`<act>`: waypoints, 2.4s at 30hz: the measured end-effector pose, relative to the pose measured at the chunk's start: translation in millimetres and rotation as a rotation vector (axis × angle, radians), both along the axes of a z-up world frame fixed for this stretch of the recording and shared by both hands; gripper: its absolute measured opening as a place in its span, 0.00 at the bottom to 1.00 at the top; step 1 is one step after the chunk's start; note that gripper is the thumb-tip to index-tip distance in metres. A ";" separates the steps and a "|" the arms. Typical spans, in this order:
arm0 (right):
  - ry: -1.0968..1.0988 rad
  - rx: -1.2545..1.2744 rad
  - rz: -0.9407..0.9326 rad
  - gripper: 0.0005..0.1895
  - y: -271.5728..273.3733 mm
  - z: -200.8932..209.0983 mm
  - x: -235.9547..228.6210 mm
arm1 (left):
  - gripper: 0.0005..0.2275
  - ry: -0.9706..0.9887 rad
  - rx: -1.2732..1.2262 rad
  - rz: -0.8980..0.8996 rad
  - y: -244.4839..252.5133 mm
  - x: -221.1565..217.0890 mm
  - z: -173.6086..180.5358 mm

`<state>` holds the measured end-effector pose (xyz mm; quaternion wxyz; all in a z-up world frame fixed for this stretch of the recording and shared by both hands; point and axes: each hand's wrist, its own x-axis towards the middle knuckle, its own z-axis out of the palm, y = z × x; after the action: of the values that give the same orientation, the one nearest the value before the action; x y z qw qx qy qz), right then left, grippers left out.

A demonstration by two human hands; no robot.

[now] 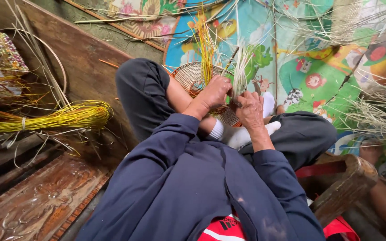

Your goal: Weaving thin bamboo strips to create a traditional hat structure.

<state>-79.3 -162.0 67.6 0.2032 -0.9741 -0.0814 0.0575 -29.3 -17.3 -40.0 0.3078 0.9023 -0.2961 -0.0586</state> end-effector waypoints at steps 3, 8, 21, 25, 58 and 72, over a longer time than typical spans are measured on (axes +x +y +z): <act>0.030 0.023 0.003 0.02 -4.7 -5.0 -3.1 | 0.10 -0.151 0.124 0.045 -4.1 -4.5 14.3; 0.031 0.047 0.049 0.02 -8.2 -2.0 0.7 | 0.09 0.077 0.340 -0.061 -7.0 -4.4 37.8; -0.043 0.041 0.035 0.07 -9.1 -5.6 20.6 | 0.06 -0.021 0.321 -0.023 -10.1 -8.9 21.8; 0.257 0.175 -0.165 0.14 -16.0 -5.6 44.9 | 0.07 0.038 0.219 0.044 -9.1 -8.0 33.8; 0.440 0.171 -0.263 0.13 -17.0 6.1 48.0 | 0.05 0.302 -0.204 0.087 -13.0 -9.9 12.3; 0.082 0.083 0.076 0.07 -17.9 10.9 9.0 | 0.15 0.047 0.274 -0.016 -13.8 -10.7 -0.8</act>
<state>-70.4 -179.8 78.4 0.2443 -0.9578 -0.1124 0.1018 -40.0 -31.1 -40.8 0.1880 0.9319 -0.2851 -0.1223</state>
